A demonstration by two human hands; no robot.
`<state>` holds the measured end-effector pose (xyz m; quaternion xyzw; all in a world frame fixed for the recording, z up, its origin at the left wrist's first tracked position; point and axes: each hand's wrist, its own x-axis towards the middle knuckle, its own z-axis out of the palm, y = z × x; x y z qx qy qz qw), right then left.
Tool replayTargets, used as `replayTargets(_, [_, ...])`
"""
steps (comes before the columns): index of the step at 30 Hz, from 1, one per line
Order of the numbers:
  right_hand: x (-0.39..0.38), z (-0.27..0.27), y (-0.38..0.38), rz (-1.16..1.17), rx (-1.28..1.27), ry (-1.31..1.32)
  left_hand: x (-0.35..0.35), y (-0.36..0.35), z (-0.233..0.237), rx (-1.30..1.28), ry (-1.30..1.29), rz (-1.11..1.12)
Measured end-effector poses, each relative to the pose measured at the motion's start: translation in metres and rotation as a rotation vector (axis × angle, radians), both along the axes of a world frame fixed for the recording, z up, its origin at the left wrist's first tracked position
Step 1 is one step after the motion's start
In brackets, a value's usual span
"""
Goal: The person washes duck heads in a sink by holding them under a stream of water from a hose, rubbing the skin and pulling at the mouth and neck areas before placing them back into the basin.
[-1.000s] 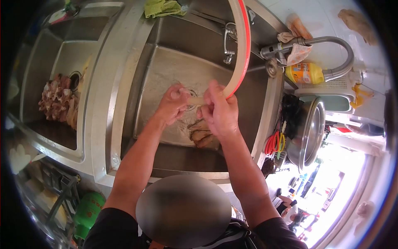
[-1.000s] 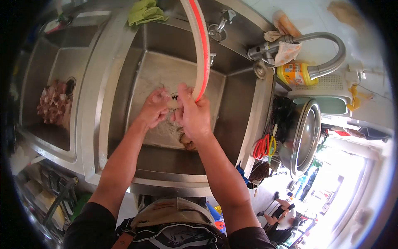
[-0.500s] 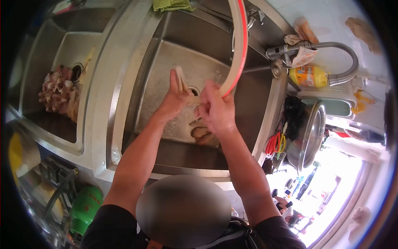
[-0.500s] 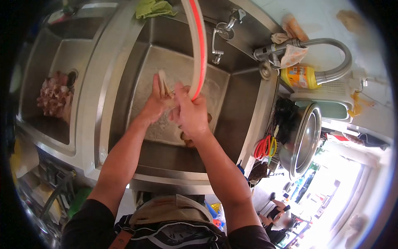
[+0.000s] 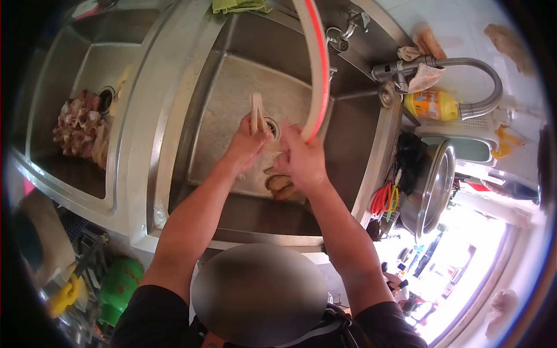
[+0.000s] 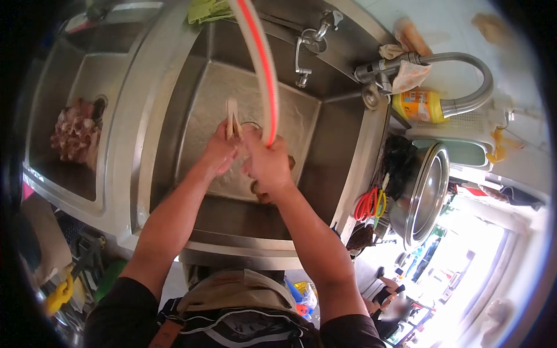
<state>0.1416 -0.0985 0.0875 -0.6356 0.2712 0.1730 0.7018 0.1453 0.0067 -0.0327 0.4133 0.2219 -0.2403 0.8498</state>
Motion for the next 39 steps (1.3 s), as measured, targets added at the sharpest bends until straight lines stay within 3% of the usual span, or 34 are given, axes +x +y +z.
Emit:
replayTargets(5, [0.016, -0.012, -0.008, -0.081, 0.087, -0.091, -0.01, -0.009, -0.02, -0.13, -0.042, -0.002])
replayTargets(11, [0.027, -0.039, 0.002, -0.105, 0.083, -0.045, -0.01, -0.009, -0.008, -0.155, 0.08, -0.033])
replayTargets(17, [0.025, -0.057, 0.001, -0.094, 0.123, 0.06, -0.021, -0.016, -0.024, 0.127, 0.078, -0.013])
replayTargets(20, [0.021, -0.072, -0.003, -0.073, 0.134, 0.065, -0.024, -0.015, -0.018, 0.412, 0.026, -0.075])
replayTargets(23, [0.02, -0.084, -0.006, -0.054, 0.126, 0.049, -0.031, -0.021, -0.045, 0.649, -0.097, -0.051])
replayTargets(26, [0.02, -0.086, -0.006, -0.083, 0.13, 0.053, -0.026, -0.015, -0.023, 0.614, -0.071, -0.055])
replayTargets(29, [0.023, -0.088, -0.004, -0.122, 0.144, 0.058, -0.029, -0.019, -0.043, 0.71, -0.098, -0.061])
replayTargets(33, [0.024, -0.089, -0.003, -0.111, 0.161, 0.073, -0.027, -0.013, -0.024, 0.704, -0.05, -0.019])
replayTargets(39, [0.023, -0.093, -0.001, -0.08, 0.181, 0.092, -0.034, -0.022, -0.065, 0.639, -0.046, 0.005])
